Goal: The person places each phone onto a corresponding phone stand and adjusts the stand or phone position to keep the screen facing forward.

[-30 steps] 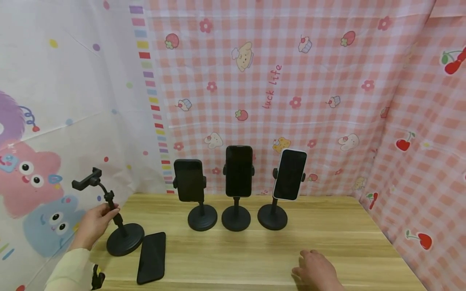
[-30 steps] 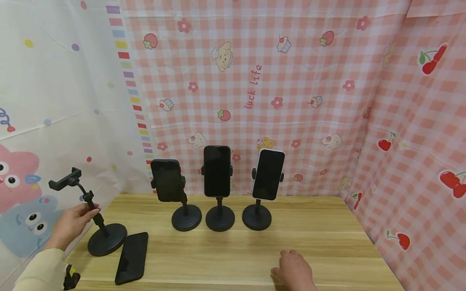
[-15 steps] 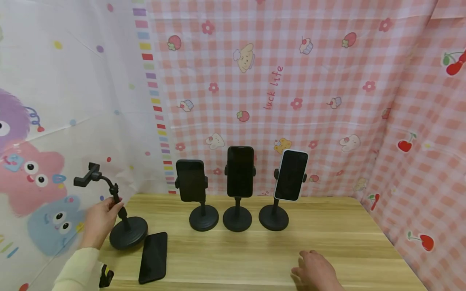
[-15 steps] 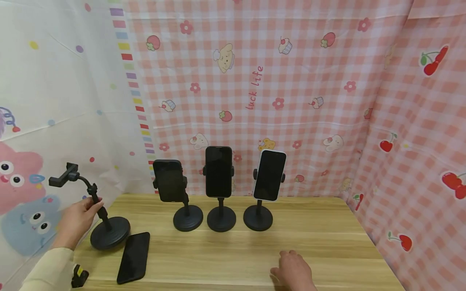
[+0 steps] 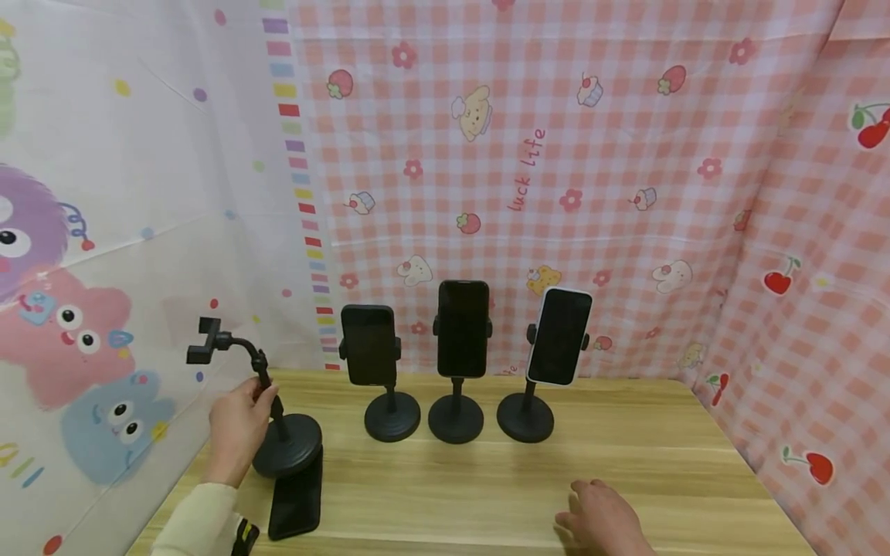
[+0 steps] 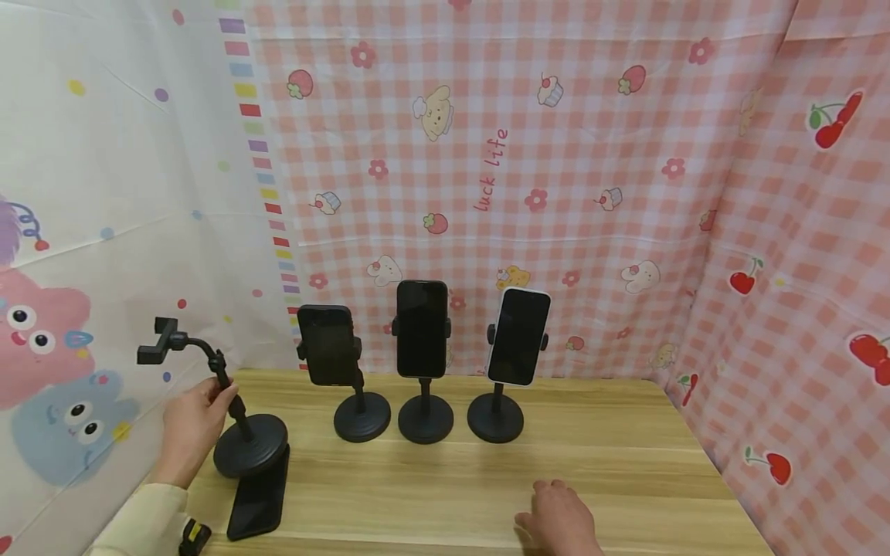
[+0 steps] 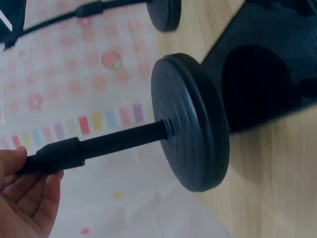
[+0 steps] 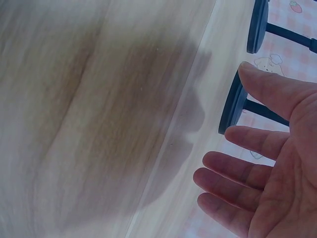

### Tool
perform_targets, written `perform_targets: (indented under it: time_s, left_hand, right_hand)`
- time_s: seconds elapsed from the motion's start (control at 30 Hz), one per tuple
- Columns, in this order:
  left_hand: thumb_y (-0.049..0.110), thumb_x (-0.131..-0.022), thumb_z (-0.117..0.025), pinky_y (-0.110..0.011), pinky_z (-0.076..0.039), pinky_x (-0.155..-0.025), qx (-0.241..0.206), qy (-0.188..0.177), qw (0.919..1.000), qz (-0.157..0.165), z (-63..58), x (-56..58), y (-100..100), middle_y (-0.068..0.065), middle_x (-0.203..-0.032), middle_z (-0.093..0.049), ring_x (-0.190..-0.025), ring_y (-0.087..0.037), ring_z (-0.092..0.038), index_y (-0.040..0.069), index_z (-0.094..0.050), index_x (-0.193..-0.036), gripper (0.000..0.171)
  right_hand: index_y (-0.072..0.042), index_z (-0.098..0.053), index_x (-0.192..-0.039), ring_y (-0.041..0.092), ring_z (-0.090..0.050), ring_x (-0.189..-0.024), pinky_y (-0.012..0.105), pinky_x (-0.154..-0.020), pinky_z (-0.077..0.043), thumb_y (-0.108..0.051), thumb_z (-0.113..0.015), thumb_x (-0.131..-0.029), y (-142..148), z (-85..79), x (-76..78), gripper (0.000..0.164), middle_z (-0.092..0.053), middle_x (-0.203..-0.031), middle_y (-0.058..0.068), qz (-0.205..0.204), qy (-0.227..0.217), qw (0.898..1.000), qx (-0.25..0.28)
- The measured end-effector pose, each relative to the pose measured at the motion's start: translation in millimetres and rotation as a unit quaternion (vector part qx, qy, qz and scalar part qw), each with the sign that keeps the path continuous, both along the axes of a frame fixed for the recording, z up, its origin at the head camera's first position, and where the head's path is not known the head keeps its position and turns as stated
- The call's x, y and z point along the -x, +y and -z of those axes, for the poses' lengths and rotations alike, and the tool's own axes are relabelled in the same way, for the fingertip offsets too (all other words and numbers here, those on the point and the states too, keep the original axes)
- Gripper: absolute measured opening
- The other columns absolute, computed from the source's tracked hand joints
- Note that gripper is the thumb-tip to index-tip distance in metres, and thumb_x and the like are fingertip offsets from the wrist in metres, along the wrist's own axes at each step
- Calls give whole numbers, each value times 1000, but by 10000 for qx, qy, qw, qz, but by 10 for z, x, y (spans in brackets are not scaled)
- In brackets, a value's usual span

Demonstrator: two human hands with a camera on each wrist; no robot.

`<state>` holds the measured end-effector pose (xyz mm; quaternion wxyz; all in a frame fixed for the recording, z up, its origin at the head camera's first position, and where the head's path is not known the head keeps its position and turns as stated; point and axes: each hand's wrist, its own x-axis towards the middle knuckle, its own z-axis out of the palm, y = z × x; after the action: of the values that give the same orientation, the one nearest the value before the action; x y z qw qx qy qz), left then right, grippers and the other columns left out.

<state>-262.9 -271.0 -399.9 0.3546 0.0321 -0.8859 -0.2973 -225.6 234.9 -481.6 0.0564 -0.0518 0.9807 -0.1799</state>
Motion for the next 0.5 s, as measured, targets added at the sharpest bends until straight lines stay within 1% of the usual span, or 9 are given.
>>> perform_targets:
  time_s: [0.1, 0.23, 0.37, 0.43, 0.5]
  left_hand:
    - [8, -94, -68, -33, -32, -51, 28, 120, 9999, 57, 19, -16, 130, -14, -69, -67, -52, -23, -48, -4, -69, -90, 14]
    - [9, -94, -68, -34, -38, -51, -13, 160, 9998, 151, 39, -67, 288, -16, -73, -70, -56, -25, -56, -4, -69, -90, 13]
    - [8, -92, -70, -45, -49, -56, -68, 303, 9993, 225, 60, -114, 411, -15, -75, -71, -66, -34, -67, -2, -69, -88, 12]
    - [8, -91, -71, -49, -51, -59, -66, 382, 9989, 255, 66, -136, 468, -14, -75, -71, -70, -36, -69, -2, -69, -87, 11]
    - [8, -91, -72, -51, -52, -60, -51, 407, 9987, 302, 70, -156, 524, -14, -75, -71, -71, -37, -70, -1, -70, -87, 10]
  right_hand:
    - [8, -63, -115, 41, -60, -101, 57, -89, -47, -37, -79, -83, 9, 2, 1, 58, -65, -106, 21, -1, -68, 10000, -32]
    - [8, -62, -115, 42, -60, -101, 57, -89, -47, -38, -79, -83, 9, 0, -2, 59, -64, -107, 23, 20, -113, 9999, -27]
    - [8, -63, -115, 42, -60, -102, 57, -89, -47, -37, -80, -82, -2, -8, -7, 58, -65, -107, 23, 29, -59, 10000, 14]
    - [8, -63, -115, 42, -60, -101, 57, -88, -47, -37, -80, -82, -3, -11, -10, 58, -65, -107, 23, 31, -60, 10000, 22]
    - [8, -63, -115, 41, -60, -101, 57, -89, -47, -38, -80, -82, -2, -13, -9, 58, -65, -107, 23, 38, -92, 9999, 24]
